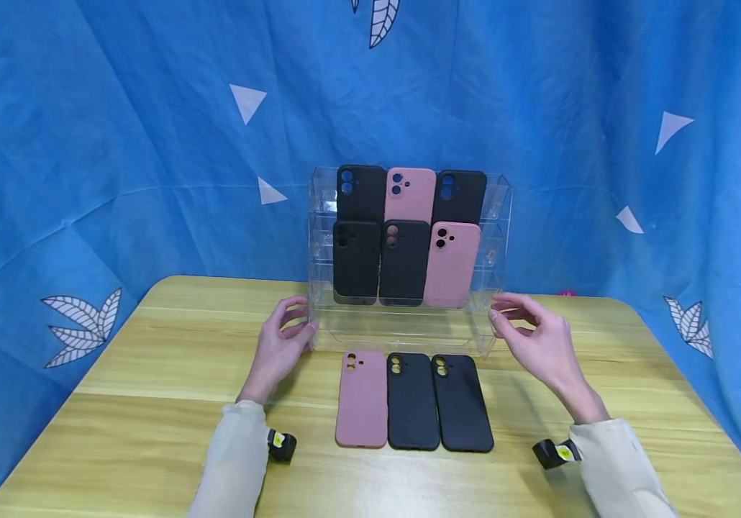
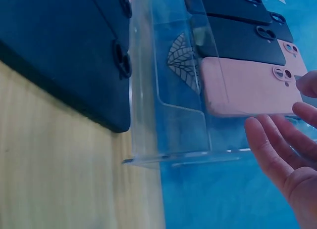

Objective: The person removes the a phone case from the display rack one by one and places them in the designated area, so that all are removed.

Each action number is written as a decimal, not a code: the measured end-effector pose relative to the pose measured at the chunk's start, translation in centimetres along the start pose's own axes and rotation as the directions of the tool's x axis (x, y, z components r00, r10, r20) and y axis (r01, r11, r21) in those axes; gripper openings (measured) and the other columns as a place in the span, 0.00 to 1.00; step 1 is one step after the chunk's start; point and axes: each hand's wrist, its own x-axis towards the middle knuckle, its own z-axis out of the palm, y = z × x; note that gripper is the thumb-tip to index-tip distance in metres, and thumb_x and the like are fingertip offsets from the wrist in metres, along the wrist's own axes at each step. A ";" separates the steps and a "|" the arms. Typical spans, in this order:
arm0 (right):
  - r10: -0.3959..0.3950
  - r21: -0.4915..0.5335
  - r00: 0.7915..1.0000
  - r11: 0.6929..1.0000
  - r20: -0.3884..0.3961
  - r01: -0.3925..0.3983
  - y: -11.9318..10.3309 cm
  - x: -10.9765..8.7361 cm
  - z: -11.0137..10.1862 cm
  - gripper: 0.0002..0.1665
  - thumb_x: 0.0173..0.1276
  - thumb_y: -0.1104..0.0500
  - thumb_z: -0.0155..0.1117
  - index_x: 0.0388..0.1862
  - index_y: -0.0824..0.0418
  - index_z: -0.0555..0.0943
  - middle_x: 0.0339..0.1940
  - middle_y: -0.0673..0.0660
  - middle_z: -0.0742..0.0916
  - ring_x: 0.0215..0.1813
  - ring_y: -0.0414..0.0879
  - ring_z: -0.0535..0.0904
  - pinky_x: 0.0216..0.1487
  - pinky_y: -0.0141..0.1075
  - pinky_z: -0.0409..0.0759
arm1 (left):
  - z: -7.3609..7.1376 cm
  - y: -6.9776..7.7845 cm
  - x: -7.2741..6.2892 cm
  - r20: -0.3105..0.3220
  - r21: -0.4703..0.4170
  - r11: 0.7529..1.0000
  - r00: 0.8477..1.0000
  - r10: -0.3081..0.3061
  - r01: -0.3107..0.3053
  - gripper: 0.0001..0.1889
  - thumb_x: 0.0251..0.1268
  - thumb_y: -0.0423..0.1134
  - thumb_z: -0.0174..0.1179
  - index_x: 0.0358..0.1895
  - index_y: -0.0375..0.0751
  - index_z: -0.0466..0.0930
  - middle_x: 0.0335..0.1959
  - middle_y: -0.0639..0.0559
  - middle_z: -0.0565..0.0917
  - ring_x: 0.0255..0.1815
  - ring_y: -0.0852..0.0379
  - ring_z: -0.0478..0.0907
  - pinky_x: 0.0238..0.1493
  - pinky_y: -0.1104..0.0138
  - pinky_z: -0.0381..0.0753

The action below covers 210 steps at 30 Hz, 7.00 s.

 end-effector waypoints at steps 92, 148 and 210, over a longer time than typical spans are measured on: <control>-0.158 0.038 0.960 0.985 -0.232 0.171 -4.2 8.1 1.2 0.28 0.68 0.66 0.69 0.67 0.52 0.80 0.42 0.65 0.89 0.36 0.20 0.82 0.33 0.19 0.83 | -0.1 -0.3 0.1 0.006 0.008 1.000 1.000 -0.009 0.009 0.24 0.73 0.33 0.60 0.68 0.52 0.70 0.68 0.41 0.75 0.67 0.40 0.78 0.50 0.54 0.89; 0.042 0.253 0.999 0.967 -0.030 -0.033 -0.5 1.2 -2.6 0.31 0.64 0.77 0.62 0.65 0.60 0.75 0.33 0.41 0.87 0.28 0.34 0.84 0.23 0.27 0.80 | -0.1 -0.3 0.1 -0.001 0.010 1.000 1.000 0.003 -0.003 0.23 0.73 0.32 0.60 0.68 0.53 0.71 0.67 0.42 0.76 0.66 0.40 0.79 0.49 0.53 0.89; 0.387 0.028 0.869 0.909 0.307 -0.415 4.8 -5.7 -4.4 0.35 0.73 0.60 0.67 0.74 0.65 0.68 0.55 0.66 0.85 0.43 0.32 0.87 0.39 0.37 0.90 | -0.2 -0.1 0.0 0.007 -0.013 1.000 1.000 -0.002 0.002 0.24 0.72 0.31 0.60 0.68 0.52 0.71 0.67 0.42 0.76 0.67 0.40 0.78 0.47 0.56 0.89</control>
